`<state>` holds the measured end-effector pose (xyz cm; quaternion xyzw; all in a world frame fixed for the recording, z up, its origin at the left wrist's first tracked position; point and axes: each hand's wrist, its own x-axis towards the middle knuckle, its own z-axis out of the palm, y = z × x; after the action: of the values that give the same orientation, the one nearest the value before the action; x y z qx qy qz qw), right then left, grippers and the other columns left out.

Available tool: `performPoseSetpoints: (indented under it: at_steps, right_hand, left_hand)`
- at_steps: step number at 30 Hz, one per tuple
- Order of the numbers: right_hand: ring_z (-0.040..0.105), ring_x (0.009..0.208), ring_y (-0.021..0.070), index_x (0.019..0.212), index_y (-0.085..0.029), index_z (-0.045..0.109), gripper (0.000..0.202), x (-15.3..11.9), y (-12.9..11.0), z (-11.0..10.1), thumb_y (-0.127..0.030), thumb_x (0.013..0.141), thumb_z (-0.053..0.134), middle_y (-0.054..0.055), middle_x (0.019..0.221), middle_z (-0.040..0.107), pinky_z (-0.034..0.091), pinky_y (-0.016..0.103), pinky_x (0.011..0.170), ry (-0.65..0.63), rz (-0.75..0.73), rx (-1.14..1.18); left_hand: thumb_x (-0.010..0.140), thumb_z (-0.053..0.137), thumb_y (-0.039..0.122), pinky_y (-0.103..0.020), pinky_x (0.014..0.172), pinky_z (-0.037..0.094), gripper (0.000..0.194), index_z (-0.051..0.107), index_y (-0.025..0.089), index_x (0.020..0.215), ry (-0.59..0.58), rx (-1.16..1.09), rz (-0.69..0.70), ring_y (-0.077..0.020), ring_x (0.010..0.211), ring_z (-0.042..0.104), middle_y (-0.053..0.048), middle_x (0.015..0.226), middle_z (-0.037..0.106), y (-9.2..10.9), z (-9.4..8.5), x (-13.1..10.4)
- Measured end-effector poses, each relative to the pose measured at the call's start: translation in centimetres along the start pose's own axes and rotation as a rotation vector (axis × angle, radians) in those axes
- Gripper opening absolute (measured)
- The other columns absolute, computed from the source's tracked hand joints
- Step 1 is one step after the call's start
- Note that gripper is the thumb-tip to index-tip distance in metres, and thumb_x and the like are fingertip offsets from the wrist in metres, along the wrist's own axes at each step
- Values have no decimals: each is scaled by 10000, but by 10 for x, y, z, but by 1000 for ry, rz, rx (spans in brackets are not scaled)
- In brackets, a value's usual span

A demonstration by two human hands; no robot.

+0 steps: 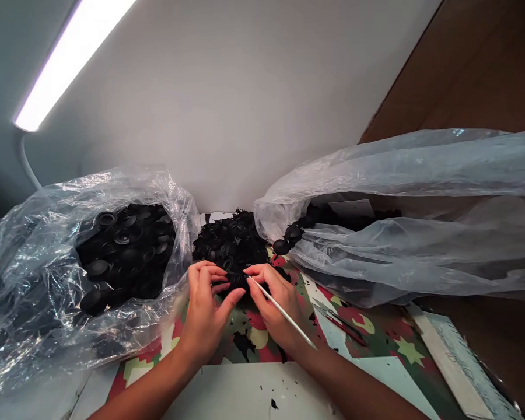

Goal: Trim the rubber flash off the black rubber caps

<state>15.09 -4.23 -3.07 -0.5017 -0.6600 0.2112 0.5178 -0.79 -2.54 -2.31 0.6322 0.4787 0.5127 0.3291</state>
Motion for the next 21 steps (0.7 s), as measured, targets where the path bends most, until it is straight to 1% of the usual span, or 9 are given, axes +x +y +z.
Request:
performPoseSetpoints:
  at_steps: [2, 4, 7, 9, 12, 14, 16, 18, 21]
  right_hand:
    - [708, 906, 211, 993, -240, 622, 158, 1, 1, -1, -243, 1009, 465, 60, 1003, 722, 560, 314, 773, 2, -39, -9]
    - [710, 921, 216, 977, -242, 624, 157, 1, 1, -1, -238, 1011, 470, 71, 1018, 725, 569, 331, 801, 0, -85, -17]
    - [709, 952, 230, 898, -247, 612, 165, 0, -2, 2, -216, 1000, 486, 88, 1029, 734, 573, 366, 849, 0, -158, -28]
    - [708, 964, 232, 868, -247, 604, 181, 0, -2, 3, -207, 999, 485, 93, 1033, 737, 570, 373, 865, -2, -179, -33]
    - [707, 940, 222, 956, -250, 626, 172, 2, 3, 1, -216, 1008, 465, 83, 1028, 736, 565, 355, 844, 23, -126, -50]
    - [705, 899, 221, 985, -256, 632, 169, 6, 11, -4, -240, 1004, 464, 72, 996, 739, 557, 345, 800, 73, -57, -92]
    - [697, 861, 227, 935, -258, 628, 162, 13, 21, -11, -272, 986, 475, 65, 952, 740, 539, 343, 760, 154, -4, -144]
    - [683, 821, 234, 868, -258, 614, 164, 20, 31, -19, -306, 956, 485, 60, 893, 733, 521, 349, 740, 243, 32, -173]
    - [673, 786, 237, 783, -256, 582, 179, 29, 38, -30, -356, 919, 520, 56, 850, 733, 507, 356, 733, 284, 94, -128]
  left_hand:
    - [804, 763, 377, -295, 715, 589, 222, 622, 206, 793, -6, -17, -70, -155, 777, 621, -7, 913, 554, -1, -2, 5]
    - [769, 787, 464, -236, 543, 508, 343, 584, 200, 688, -83, -79, -219, -141, 633, 572, 17, 714, 551, -3, -3, 9]
    - [577, 901, 543, -188, 402, 380, 493, 560, 198, 662, -120, -321, -506, -143, 543, 567, 32, 587, 564, -4, -1, 13]
    - [475, 955, 530, -178, 378, 363, 552, 556, 193, 654, -94, -491, -618, -119, 493, 541, 48, 566, 563, -3, 0, 13]
    - [460, 989, 463, -158, 400, 392, 547, 557, 179, 637, -37, -662, -648, -59, 447, 467, 77, 545, 540, -1, 1, 12]
    - [454, 1010, 374, -146, 509, 487, 524, 589, 174, 692, 21, -749, -640, -58, 527, 545, 70, 600, 592, 0, -1, 12]
    - [461, 1011, 259, -158, 662, 558, 513, 627, 181, 792, 66, -822, -646, -65, 627, 620, 63, 666, 642, 2, -4, 13]
    - [541, 960, 162, -175, 724, 584, 466, 657, 187, 894, 71, -880, -678, -70, 656, 651, 53, 718, 678, 4, -8, 15]
    - [709, 806, 84, -179, 677, 596, 292, 696, 163, 967, 56, -935, -777, -97, 684, 699, -10, 823, 741, 9, -13, 17]
